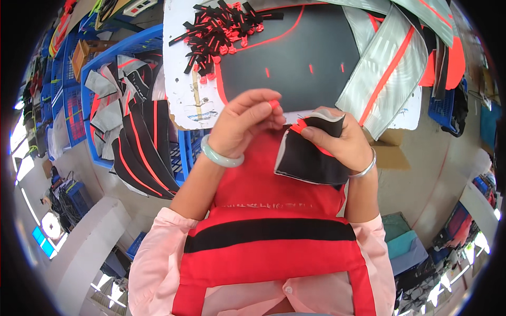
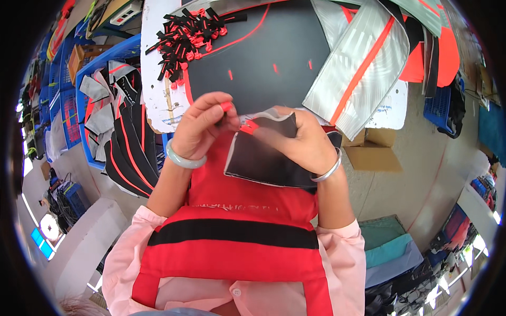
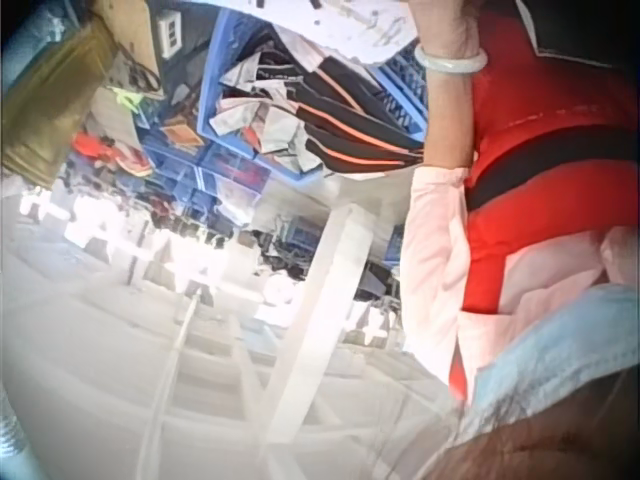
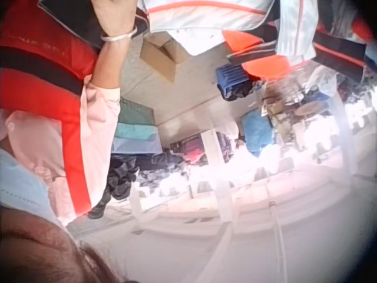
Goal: The person repeatedly picks up black fabric pieces with red stripes and small red plastic clips from a table. They insert the clips into the edges of the fabric pieces by hand and then place the assembled items into a blue crate. The process is repetitive and involves handling multiple identical units.
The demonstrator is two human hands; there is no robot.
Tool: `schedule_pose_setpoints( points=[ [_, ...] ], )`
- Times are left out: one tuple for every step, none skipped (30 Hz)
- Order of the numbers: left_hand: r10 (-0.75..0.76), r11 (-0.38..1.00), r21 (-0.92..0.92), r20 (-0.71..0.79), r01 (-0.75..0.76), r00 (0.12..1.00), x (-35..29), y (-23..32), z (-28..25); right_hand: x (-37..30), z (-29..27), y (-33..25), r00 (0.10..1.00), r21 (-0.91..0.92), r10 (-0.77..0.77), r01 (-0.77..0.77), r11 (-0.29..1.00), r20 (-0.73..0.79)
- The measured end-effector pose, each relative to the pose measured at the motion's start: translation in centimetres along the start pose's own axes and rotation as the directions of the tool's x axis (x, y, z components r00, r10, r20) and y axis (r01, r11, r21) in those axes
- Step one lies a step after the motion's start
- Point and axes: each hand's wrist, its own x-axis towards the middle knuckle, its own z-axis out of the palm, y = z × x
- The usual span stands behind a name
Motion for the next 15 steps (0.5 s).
schedule_pose_setpoints(
  points=[
    [-0.035, 0.999, -0.006, 0.045, 0.035, 0.998, -0.2, -0.5, 0.1, 0.0, 0.0, 0.2, 1.0, -0.008, -0.019, 0.019, 1.0, 0.01],
    [-0.07, 0.997, -0.011, 0.09, 0.071, 0.993, -0.4, -0.7, 0.4, 0.2, 0.0, 0.4, 0.999, -0.016, -0.037, 0.037, 0.999, 0.02],
    [-0.054, 0.997, 0.06, 0.079, 0.049, 0.995, -0.7, -0.6, 1.1, 0.3, 0.1, 0.6, 0.998, -0.024, -0.055, 0.056, 0.998, 0.03],
    [-0.019, 0.996, 0.089, 0.083, 0.011, 0.996, -0.8, -0.8, 1.3, 0.3, 0.2, 0.6, 0.998, -0.037, -0.052, 0.053, 0.998, 0.024],
    [0.017, 0.993, 0.117, 0.087, -0.027, 0.996, -0.8, -1.1, 1.4, 0.2, 0.3, 0.5, 0.999, -0.05, -0.049, 0.05, 0.998, 0.018],
    [0.053, 0.987, 0.145, 0.092, -0.067, 0.994, -0.9, -1.3, 1.5, 0.1, 0.3, 0.5, 0.999, -0.063, -0.046, 0.047, 0.997, 0.014],
    [0.005, 0.981, 0.19, 0.088, -0.022, 0.996, -1.2, -0.7, 1.3, 0.1, 0.0, 0.6, 0.998, -0.131, -0.063, 0.066, 0.989, 0.025],
    [0.03, 0.963, 0.264, 0.111, -0.058, 0.993, -1.2, -0.4, 1.4, 0.0, -0.2, 0.7, 0.998, -0.139, -0.054, 0.056, 0.989, 0.021],
    [0.053, 0.938, 0.334, 0.136, -0.096, 0.989, -1.1, -0.2, 1.5, -0.1, -0.4, 1.0, 0.999, -0.146, -0.044, 0.046, 0.988, 0.017],
    [0.075, 0.905, 0.403, 0.164, -0.137, 0.984, -1.1, 0.0, 1.6, -0.2, -0.4, 1.2, 0.999, -0.154, -0.038, 0.04, 0.987, 0.013],
    [0.085, 0.882, 0.445, 0.177, -0.157, 0.981, -1.2, 0.4, 1.7, -0.2, -0.3, 1.1, 0.999, -0.145, -0.035, 0.036, 0.989, 0.007],
    [0.094, 0.857, 0.485, 0.191, -0.177, 0.977, -1.3, 0.8, 1.9, -0.2, -0.2, 0.9, 0.999, -0.136, -0.033, 0.032, 0.99, 0.002],
    [0.103, 0.829, 0.523, 0.203, -0.197, 0.974, -1.4, 1.0, 2.0, -0.2, -0.1, 0.8, 1.0, -0.127, -0.029, 0.029, 0.991, -0.002],
    [0.136, 0.799, 0.551, 0.22, -0.239, 0.966, -1.4, 0.9, 2.0, -0.2, -0.1, 0.8, 1.0, -0.117, -0.024, 0.025, 0.993, 0.008],
    [0.169, 0.767, 0.578, 0.238, -0.279, 0.956, -1.2, 0.9, 1.9, -0.2, -0.1, 0.8, 1.0, -0.107, -0.019, 0.021, 0.994, 0.018]
  ],
)
